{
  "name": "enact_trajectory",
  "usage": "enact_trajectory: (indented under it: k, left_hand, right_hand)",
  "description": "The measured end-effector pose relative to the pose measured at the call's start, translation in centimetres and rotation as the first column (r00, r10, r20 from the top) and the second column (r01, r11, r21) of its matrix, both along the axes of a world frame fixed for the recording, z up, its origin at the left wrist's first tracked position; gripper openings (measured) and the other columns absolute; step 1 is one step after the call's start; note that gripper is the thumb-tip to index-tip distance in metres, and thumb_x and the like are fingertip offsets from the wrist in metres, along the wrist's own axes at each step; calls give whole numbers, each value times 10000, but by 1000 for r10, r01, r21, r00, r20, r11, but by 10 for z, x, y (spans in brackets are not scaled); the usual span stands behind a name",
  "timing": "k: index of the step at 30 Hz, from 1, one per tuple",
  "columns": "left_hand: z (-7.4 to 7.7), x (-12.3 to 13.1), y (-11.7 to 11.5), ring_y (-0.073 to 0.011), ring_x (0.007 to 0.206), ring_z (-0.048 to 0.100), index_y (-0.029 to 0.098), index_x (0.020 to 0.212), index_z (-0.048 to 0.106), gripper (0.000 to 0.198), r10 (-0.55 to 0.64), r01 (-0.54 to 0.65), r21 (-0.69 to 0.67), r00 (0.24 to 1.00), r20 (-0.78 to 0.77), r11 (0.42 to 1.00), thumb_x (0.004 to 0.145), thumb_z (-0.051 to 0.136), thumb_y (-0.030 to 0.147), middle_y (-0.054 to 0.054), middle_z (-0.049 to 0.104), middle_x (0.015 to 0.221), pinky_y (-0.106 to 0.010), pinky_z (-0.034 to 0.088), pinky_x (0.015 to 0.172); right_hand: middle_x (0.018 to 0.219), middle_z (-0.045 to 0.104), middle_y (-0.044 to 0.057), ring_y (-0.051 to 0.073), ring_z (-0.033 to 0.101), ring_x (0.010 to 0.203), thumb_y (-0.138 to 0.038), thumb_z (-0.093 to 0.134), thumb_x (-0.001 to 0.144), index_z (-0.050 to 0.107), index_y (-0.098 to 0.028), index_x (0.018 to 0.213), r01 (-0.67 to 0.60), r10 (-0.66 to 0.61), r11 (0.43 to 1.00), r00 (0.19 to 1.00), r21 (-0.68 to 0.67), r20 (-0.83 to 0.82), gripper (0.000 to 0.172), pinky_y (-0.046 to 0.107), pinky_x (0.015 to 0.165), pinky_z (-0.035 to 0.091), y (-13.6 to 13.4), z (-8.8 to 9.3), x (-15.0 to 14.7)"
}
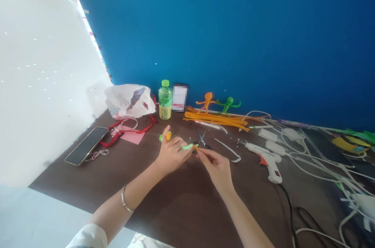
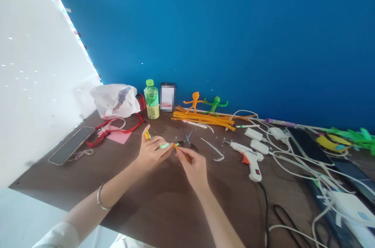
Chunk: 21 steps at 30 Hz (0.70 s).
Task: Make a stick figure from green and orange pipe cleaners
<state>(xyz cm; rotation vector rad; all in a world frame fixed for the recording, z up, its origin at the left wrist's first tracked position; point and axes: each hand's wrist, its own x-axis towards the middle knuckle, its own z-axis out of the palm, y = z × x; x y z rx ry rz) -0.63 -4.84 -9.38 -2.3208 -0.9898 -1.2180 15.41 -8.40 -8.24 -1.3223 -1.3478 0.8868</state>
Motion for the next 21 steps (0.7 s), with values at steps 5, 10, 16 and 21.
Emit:
enact_trajectory:
  k: [5,10,16,21]
  left_hand:
    - [0,6,-2,-95,662,582,249,799,609,88,30,-20,-61,988,153,998,744,556,205,52,624,656,-487,108,1046]
    - [4,5,-5,-94,679,594,253,824,604,110,-15,20,-47,993,117,999,754,548,189,54,637,681,-481,93,1052]
    - [6,1,-7,-95,724,604,275,893,591,189,-39,39,19,999,5,999,773,521,147,63,654,751,-493,49,1052]
    - [6,6,-7,-93,686,589,250,840,605,117,-39,65,-151,985,166,986,776,527,191,48,653,711,-472,65,1056]
  right_hand:
    - [716,656,45,170,610,659,-292,593,727,668,-178,736,-71,64,990,996,126,58,137,243,561,491,1,-4,-1]
    - [728,627,47,147,575,643,-205,512,791,629,-192,743,-139,40,928,959,344,280,128,247,564,472,-2,-5,-1]
    - [750,623,54,153,577,685,-132,475,801,595,-200,782,-198,-13,859,913,473,407,139,278,638,480,-2,-4,2]
    - [748,623,56,161,580,688,-168,477,810,601,-203,773,-203,-4,865,911,458,412,133,289,639,479,1,-4,4]
